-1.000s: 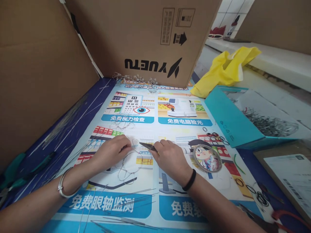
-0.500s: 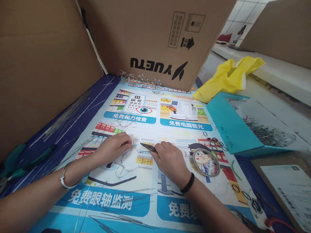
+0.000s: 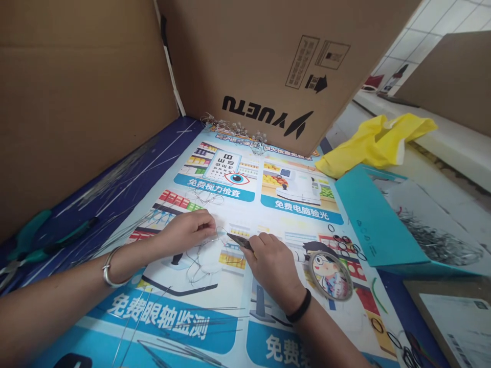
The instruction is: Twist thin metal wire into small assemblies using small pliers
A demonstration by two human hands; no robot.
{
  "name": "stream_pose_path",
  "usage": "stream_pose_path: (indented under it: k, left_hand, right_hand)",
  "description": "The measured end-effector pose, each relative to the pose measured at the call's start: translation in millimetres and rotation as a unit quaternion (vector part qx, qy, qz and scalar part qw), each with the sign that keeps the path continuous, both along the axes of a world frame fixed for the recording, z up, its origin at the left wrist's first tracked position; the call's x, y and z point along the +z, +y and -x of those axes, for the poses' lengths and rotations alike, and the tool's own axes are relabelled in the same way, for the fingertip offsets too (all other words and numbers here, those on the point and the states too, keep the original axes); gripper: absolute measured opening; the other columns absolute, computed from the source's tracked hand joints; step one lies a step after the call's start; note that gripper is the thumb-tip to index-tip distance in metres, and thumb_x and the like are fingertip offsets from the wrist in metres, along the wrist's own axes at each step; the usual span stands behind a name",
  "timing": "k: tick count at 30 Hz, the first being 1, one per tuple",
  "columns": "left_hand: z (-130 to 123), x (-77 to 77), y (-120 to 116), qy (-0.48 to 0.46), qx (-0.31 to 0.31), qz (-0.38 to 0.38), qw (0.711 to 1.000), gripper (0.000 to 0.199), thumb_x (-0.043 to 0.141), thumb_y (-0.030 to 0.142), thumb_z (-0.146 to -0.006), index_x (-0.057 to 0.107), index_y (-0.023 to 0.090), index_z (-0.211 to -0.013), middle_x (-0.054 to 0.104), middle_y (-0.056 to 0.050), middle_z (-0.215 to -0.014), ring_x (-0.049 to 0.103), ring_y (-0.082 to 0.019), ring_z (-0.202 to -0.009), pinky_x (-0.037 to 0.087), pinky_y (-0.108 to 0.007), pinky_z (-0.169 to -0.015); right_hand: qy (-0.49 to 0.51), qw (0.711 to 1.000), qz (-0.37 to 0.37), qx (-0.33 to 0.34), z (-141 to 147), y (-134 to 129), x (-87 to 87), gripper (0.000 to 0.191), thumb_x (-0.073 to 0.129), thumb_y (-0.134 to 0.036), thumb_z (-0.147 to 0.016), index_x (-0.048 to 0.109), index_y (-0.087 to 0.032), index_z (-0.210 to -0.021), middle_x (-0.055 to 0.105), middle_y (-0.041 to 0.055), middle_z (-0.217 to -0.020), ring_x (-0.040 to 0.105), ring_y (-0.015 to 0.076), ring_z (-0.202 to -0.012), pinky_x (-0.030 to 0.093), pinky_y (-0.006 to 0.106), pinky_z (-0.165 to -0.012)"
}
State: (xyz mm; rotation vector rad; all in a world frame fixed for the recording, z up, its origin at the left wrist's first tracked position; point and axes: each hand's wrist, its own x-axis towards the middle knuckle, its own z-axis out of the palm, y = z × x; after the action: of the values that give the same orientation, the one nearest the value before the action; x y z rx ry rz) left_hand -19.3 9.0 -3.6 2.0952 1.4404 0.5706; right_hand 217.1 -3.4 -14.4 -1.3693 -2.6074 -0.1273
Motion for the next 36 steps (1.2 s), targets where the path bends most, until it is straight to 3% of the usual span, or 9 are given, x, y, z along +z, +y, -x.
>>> stream_pose_path:
  k: [8, 16, 25, 36]
  left_hand:
    - [1.1, -2.0, 1.6, 0.004, -0.001, -0.010, 1.000, 0.011, 0.053, 0.024, -0.079, 0.058, 0.019, -0.070, 0.059, 0.002, -0.075, 0.054, -0.014, -0.071, 0.036, -0.025, -0.058]
    - [-2.3, -2.3, -1.5, 0.074, -0.008, -0.052, 0.996, 0.011, 0.050, 0.021, -0.080, 0.056, 0.019, -0.071, 0.058, 0.000, -0.076, 0.054, -0.015, -0.071, 0.036, -0.025, -0.058]
    - [1.1, -4.6, -2.7, 0.045, -0.027, -0.056, 0.997, 0.016, 0.050, 0.024, -0.082, 0.060, 0.022, -0.095, 0.061, -0.002, -0.095, 0.056, -0.015, -0.077, 0.042, -0.025, -0.064]
    - [-3.2, -2.4, -2.7, 0.089, -0.051, -0.056, 0.993, 0.017, 0.048, 0.021, -0.085, 0.064, 0.019, -0.080, 0.064, -0.002, -0.085, 0.058, -0.016, -0.079, 0.043, -0.025, -0.068]
  right_hand:
    - [-0.006, 1.000, 0.002, 0.016, 0.4, 1.6, 1.4, 0.024, 0.046, -0.034, -0.089, 0.057, -0.018, -0.075, 0.059, 0.0057, -0.075, 0.052, 0.0172, -0.071, 0.032, 0.026, -0.061]
    - [-0.008, 1.000, 0.013, 0.004, 1.0, 0.9, 1.5, 0.023, 0.046, -0.034, -0.089, 0.057, -0.018, -0.076, 0.059, 0.0057, -0.076, 0.052, 0.0178, -0.073, 0.032, 0.026, -0.061]
    - [-0.011, 0.999, 0.026, -0.022, 3.7, 0.4, 3.4, 0.024, 0.045, -0.036, -0.089, 0.056, -0.018, -0.076, 0.059, 0.0049, -0.076, 0.052, 0.0180, -0.072, 0.030, 0.027, -0.061]
    - [0.007, 1.000, 0.015, -0.020, 1.8, 1.3, -1.3, 0.023, 0.046, -0.037, -0.089, 0.055, -0.019, -0.075, 0.059, 0.0032, -0.075, 0.052, 0.0177, -0.073, 0.030, 0.027, -0.061]
